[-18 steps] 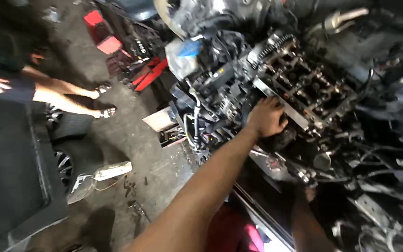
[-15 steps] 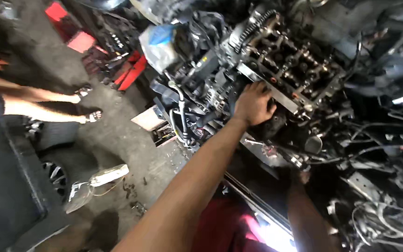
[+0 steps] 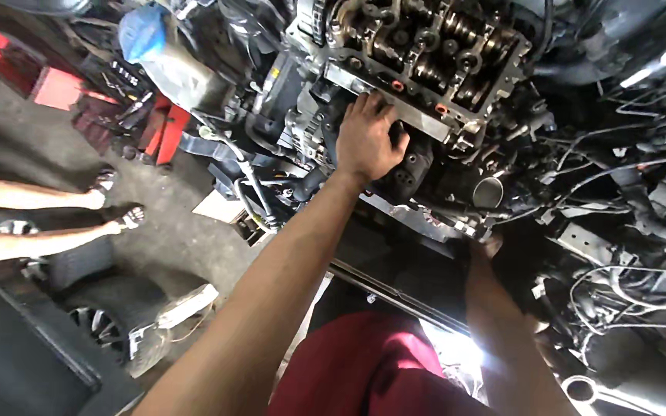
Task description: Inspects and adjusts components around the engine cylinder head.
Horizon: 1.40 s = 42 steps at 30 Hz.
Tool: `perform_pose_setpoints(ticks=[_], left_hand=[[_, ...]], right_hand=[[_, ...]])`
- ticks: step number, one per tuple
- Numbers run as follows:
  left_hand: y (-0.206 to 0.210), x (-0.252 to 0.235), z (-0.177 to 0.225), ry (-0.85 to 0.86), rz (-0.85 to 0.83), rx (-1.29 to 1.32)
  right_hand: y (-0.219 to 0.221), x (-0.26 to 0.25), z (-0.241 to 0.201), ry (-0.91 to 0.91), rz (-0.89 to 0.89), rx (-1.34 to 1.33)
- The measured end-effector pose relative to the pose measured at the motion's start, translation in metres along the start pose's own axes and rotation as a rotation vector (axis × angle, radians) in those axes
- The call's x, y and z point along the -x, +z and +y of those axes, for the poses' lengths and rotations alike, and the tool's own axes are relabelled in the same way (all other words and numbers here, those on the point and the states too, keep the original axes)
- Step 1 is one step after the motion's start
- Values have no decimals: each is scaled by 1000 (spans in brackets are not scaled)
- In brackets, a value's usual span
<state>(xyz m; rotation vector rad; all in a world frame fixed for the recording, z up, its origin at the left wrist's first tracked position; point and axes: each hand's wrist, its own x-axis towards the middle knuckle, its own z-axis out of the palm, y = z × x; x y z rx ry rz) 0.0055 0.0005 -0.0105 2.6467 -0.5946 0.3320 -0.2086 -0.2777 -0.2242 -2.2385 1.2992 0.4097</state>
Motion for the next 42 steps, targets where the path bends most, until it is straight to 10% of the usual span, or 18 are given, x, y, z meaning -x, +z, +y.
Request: perform_pose_setpoints(ticks=[14,17,18,19,25,31,42], left_hand=[[-2,0,1,26,13,29],[-1,0,1,38,24,18],[-1,0,2,42,24,16],[-1,0,1,48,27,19],[1,0,0,55,39,21],[1,0,0,46,19,18],[0,1,0,35,8,4]], right_hand=[[-24,23,-14,137,21,26],[-68,22,-36,241,-414,99],[-17,17,-13,146,9,-50],[7,3,2,119,60,-138],[34,-18,8,440,-181,-1196],[24,-25,17,158,-194,-460],[30,-23,20,77,-162,-139]])
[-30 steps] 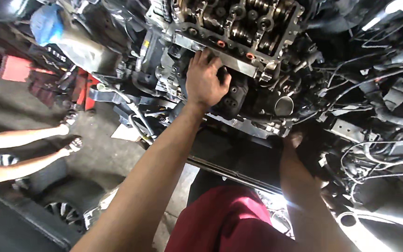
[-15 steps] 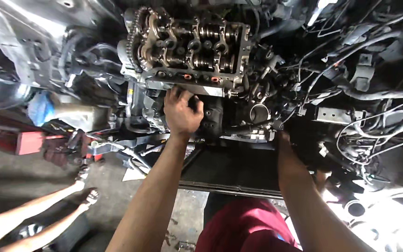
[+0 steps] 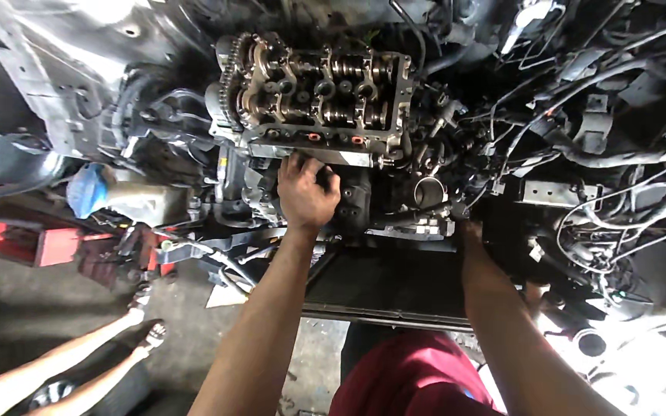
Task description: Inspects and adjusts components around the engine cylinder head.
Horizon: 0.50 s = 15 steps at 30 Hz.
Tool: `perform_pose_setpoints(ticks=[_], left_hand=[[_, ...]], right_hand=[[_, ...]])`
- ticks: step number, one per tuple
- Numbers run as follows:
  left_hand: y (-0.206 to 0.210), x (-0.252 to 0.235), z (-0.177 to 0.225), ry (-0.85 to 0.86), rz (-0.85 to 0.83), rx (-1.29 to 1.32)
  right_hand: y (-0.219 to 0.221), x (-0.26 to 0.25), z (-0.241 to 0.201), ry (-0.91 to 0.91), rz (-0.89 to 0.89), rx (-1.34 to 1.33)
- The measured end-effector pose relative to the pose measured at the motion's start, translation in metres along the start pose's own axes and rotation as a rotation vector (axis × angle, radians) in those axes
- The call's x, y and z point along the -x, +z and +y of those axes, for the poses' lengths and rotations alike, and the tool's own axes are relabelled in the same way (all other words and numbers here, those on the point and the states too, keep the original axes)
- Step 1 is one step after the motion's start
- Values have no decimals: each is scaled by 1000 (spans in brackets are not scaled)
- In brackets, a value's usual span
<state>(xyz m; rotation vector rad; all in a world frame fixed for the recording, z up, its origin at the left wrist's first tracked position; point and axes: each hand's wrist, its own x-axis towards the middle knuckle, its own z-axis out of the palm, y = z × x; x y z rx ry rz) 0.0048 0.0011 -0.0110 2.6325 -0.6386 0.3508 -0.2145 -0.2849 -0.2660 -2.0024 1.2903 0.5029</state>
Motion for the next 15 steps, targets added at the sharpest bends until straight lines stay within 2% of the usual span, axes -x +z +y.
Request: perform_pose_setpoints(ticks=[4,6,10,14,15], left_hand=[[1,0,-1,4,7,5],[1,0,-1,2,8,6],[-1,1,0,-5,0,9],[-1,0,0,-3,8,17],[0,0,0,-1,11,19]], right_hand=[[-22,21,-27,159,55,-52],[-23,23,-29,160,87,-63],[-28,28,-33,108,28,-29],[-24,35,-36,105,-40,-224],[-21,35,-35,128,-29,-383]])
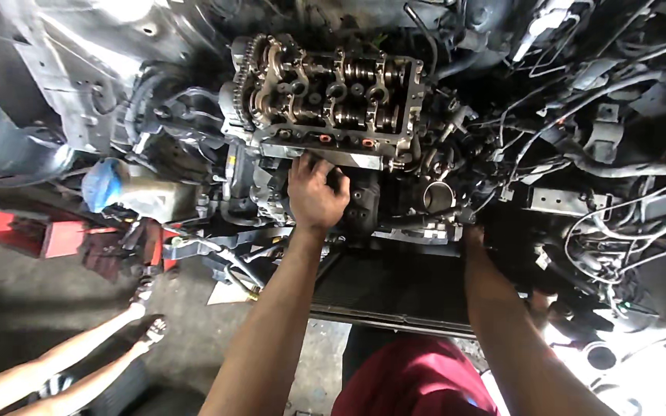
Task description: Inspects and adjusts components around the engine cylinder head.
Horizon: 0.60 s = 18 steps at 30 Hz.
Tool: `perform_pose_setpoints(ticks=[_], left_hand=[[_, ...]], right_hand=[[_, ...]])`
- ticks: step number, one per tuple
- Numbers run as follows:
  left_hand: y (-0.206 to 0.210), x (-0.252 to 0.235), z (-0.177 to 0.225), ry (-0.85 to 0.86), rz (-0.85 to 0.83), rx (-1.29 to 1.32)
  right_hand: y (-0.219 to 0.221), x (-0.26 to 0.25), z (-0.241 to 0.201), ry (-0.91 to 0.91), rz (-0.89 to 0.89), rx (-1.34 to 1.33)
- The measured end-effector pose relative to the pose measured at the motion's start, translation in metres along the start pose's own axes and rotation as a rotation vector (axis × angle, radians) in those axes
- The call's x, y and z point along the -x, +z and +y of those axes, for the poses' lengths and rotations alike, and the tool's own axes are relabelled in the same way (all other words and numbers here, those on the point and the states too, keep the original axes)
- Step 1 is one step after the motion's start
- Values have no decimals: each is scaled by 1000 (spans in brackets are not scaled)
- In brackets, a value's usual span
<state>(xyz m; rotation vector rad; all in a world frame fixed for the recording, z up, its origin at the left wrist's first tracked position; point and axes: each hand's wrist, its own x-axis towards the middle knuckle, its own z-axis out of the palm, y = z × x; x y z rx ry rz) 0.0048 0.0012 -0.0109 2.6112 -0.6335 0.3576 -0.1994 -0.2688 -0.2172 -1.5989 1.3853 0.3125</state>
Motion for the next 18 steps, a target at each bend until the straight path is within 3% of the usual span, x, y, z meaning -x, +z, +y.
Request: perform_pose_setpoints(ticks=[2,8,12,18], left_hand=[[0,0,0,7,10,-3],[1,0,2,9,24,-5],[2,0,0,7,23,-3],[1,0,0,-3,23,3]], right_hand=[[1,-3,4,43,2,-164],[-7,1,-6,60,6,-159],[-3,-18,17,54,62,113],[-7,-6,-5,-53,244,279]])
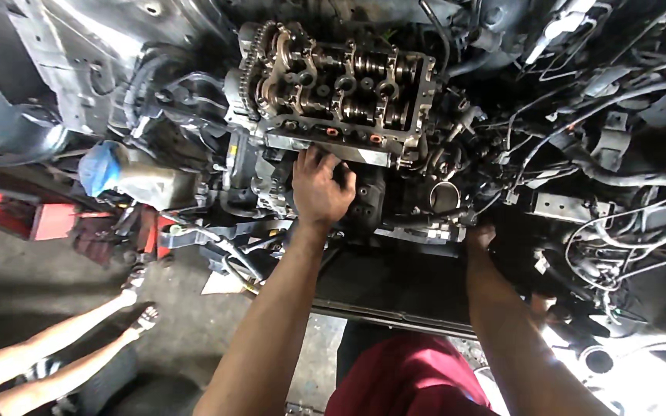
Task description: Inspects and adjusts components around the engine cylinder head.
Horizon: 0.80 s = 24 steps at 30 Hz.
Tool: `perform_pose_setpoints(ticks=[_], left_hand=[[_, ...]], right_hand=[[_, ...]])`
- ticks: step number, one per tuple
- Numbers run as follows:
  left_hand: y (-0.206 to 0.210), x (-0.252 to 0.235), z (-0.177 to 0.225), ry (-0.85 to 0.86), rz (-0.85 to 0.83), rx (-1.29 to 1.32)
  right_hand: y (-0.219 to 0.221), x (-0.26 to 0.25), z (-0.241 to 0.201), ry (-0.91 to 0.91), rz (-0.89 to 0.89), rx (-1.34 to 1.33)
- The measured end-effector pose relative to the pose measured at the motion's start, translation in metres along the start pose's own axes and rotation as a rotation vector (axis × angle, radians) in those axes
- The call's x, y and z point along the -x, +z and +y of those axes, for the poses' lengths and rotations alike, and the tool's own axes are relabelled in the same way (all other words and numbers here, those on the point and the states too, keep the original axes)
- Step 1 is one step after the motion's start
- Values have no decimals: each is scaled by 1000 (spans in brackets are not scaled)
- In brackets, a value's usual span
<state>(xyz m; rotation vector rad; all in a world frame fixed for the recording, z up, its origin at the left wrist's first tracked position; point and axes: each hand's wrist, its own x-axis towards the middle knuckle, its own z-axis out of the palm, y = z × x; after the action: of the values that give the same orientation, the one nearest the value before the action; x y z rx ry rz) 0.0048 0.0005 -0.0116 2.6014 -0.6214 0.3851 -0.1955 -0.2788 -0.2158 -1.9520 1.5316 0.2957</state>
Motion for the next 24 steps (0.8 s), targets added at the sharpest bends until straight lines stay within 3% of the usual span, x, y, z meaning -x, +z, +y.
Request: perform_pose_setpoints(ticks=[6,13,18,24], left_hand=[[0,0,-1,11,-13,-10],[0,-1,-1,23,-1,-8],[2,-1,-1,29,11,-13],[0,0,0,16,-14,-19]], right_hand=[[-4,-3,0,42,39,84],[-11,5,-13,87,-87,151],[2,-10,22,14,-10,108],[-14,-10,10,11,-48,111]])
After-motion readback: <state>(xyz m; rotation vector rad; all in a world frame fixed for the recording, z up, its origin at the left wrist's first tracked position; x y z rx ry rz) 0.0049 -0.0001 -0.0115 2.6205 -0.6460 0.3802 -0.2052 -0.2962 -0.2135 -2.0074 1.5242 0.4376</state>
